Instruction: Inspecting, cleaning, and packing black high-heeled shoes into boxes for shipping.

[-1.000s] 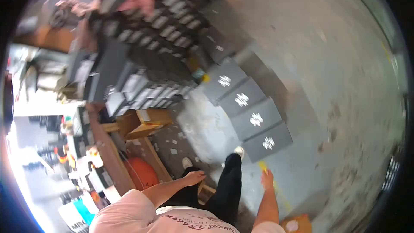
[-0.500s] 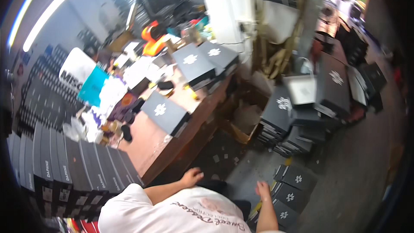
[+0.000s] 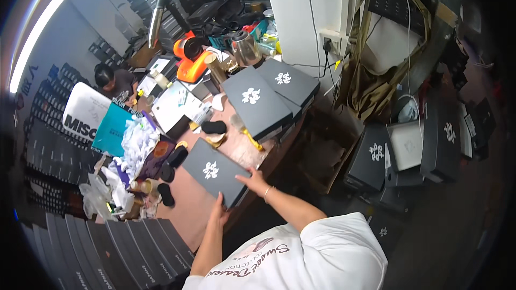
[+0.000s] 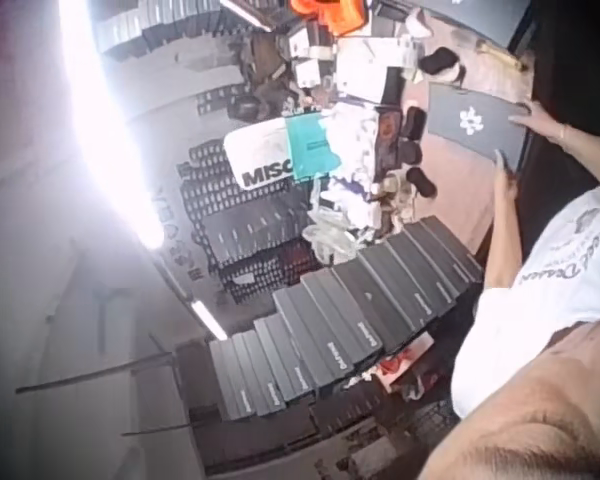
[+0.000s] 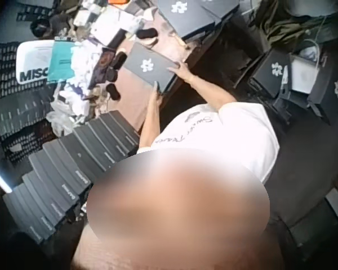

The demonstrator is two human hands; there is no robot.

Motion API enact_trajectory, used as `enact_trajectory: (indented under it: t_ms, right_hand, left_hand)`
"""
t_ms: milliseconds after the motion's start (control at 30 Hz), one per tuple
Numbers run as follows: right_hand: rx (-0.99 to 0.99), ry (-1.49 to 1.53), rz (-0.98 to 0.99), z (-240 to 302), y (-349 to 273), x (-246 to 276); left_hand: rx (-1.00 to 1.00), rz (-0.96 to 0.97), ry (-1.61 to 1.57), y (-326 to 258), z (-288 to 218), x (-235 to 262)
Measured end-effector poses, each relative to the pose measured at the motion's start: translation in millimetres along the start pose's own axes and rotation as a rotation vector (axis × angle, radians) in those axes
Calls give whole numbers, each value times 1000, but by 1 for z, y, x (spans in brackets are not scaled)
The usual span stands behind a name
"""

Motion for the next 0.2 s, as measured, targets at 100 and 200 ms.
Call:
enact_trajectory:
  t_ms: [100, 200]
  right_hand:
    - [399, -144, -70, 76, -44, 12]
    - [631, -274, 45, 186, -67, 51]
  left_hand:
    - [-139, 50, -96, -32, -11, -14]
    - [-230, 42, -109, -51, -23, -45]
Point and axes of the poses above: each hand's wrist, its own y-axis towards the middle knuckle, its own x-axis out of the back of the hand, z = x × y, the point moved 9 cm from there along y, towards the middle knuckle
